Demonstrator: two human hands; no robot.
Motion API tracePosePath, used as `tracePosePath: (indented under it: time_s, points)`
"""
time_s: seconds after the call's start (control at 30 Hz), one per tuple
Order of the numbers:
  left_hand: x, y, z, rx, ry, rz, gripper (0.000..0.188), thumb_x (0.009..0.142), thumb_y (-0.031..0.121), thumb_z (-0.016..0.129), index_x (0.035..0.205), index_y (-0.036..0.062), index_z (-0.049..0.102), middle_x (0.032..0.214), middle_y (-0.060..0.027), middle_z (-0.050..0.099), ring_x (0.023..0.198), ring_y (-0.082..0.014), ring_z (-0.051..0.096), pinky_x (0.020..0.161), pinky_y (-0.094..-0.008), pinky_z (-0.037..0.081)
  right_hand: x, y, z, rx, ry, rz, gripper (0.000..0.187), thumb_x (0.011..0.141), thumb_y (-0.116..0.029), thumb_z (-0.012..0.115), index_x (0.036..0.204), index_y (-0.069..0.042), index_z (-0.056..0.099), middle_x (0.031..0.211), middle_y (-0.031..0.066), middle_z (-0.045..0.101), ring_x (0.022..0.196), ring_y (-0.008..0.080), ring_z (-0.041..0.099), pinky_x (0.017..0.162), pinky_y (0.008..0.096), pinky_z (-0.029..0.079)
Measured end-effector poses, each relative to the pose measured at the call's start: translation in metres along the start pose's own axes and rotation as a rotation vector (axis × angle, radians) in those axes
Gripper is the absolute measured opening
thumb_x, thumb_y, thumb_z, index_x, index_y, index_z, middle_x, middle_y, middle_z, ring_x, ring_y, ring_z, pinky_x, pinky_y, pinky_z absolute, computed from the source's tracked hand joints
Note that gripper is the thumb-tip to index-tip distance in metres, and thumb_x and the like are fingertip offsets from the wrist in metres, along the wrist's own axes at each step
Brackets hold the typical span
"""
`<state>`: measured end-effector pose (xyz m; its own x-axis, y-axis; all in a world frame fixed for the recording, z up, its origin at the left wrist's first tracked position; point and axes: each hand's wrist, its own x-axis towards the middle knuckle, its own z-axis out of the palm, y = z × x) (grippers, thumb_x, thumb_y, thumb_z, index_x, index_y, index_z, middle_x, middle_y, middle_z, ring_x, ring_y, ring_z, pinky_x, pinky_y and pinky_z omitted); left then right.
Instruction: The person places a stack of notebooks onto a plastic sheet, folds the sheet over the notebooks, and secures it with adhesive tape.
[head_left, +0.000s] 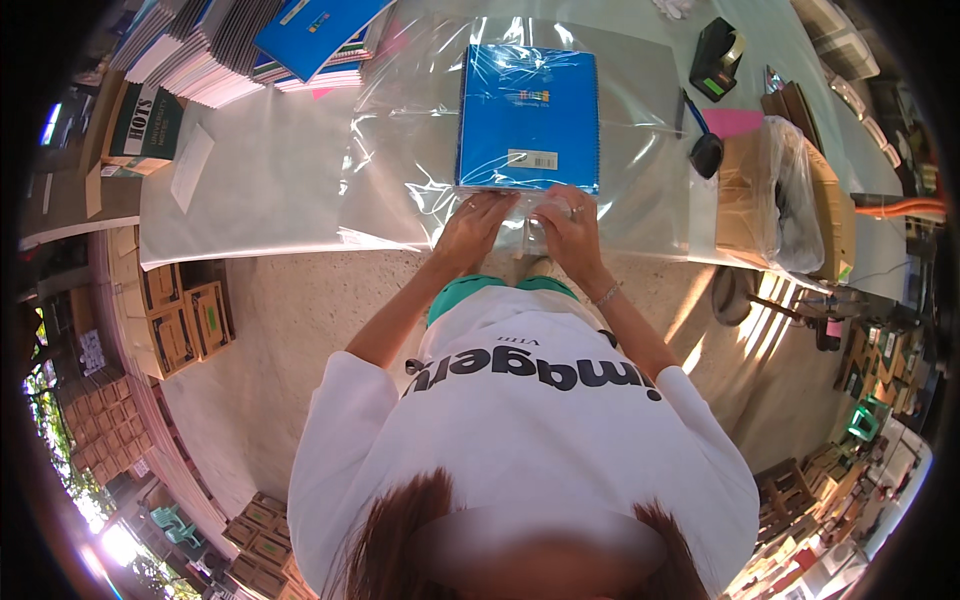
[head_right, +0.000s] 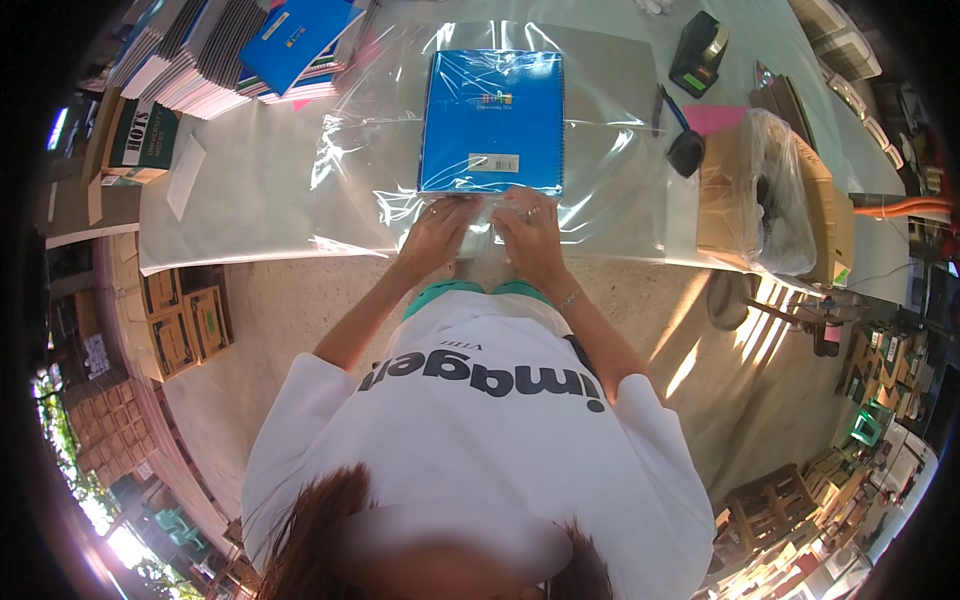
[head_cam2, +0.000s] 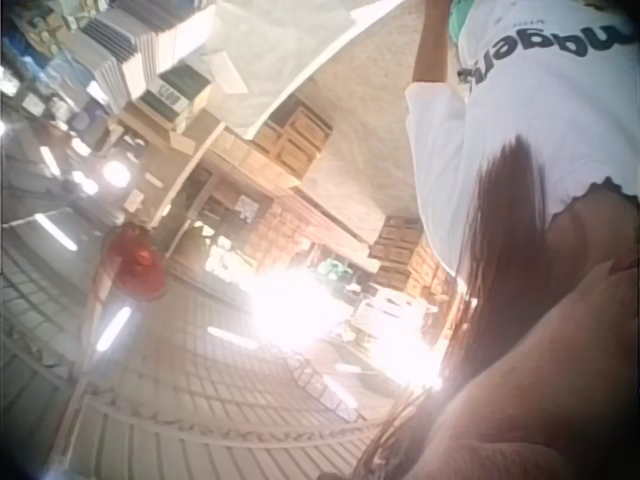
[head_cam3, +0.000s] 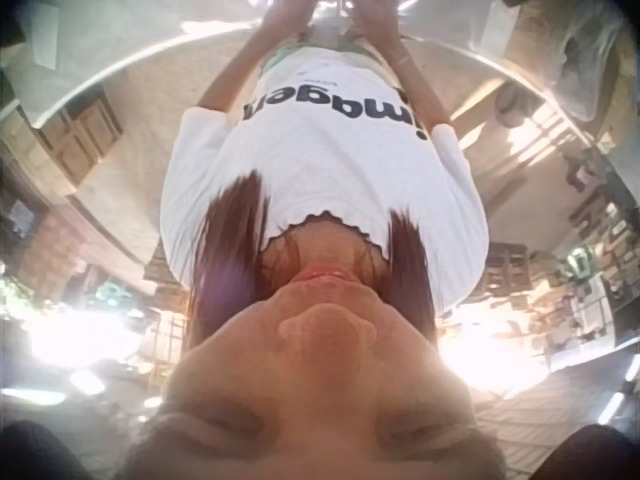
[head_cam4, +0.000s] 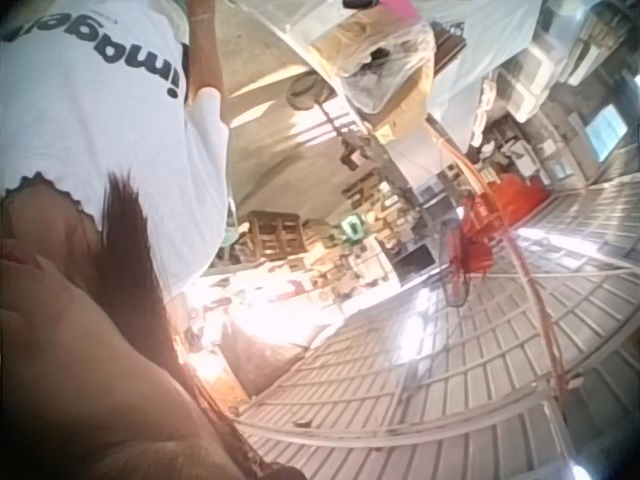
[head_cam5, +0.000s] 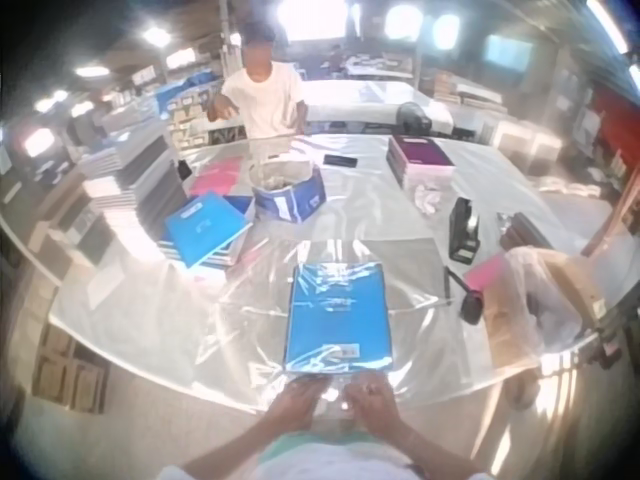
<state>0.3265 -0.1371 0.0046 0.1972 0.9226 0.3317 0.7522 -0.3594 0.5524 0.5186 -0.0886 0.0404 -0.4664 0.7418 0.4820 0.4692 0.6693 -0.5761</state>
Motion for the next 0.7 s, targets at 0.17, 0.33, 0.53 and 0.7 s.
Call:
tracePosePath:
  time_s: [0.17,0.33,0.53,0.7]
  points:
    - [-0.006,-0.014,0.014,-0.021,0.173,-0.027,0.028,0.079,0.001,0.058,0.106,0.0077,0.058,0.104,-0.0085,0.063,0.091,-0.0278,0.063,0.077,-0.0353,0.053,0.005,-0.004,0.0,0.092,-0.036,0.096,0.009,0.077,-0.003,0.063,0.084,-0.007,0.061,0.118,0.009,0.057,0.108,0.0314,0.05,0.092,0.041,0.039]
    - [-0.012,-0.02,0.018,-0.033,0.264,-0.043,0.023,0.074,0.002,0.066,0.094,0.0099,0.059,0.101,-0.0057,0.064,0.08,-0.0261,0.064,0.064,-0.0317,0.053,0.007,-0.004,0.002,0.048,-0.049,0.093,0.007,0.079,-0.009,0.063,0.084,-0.006,0.059,0.114,0.0088,0.06,0.106,0.0312,0.053,0.091,0.0401,0.042]
    - [-0.007,-0.007,-0.016,0.248,0.303,-0.084,0.029,0.072,0.023,0.074,0.099,0.0205,0.067,0.107,0.0003,0.06,0.1,-0.0186,0.055,0.08,-0.0322,0.042,0.018,-0.009,0.0,0.005,-0.021,0.146,0.005,0.079,-0.009,0.062,0.083,-0.007,0.06,0.097,0.0067,0.066,0.093,0.028,0.057,0.082,0.0396,0.044]
    - [0.037,0.008,-0.053,0.263,0.119,-0.05,0.037,0.07,0.036,0.072,0.106,0.0262,0.068,0.117,0.002,0.055,0.114,-0.0179,0.046,0.096,-0.0406,0.027,0.03,-0.006,0.0,-0.041,-0.108,0.326,0.005,0.078,-0.011,0.063,0.082,-0.007,0.063,0.085,0.0065,0.066,0.082,0.0267,0.057,0.075,0.0392,0.045]
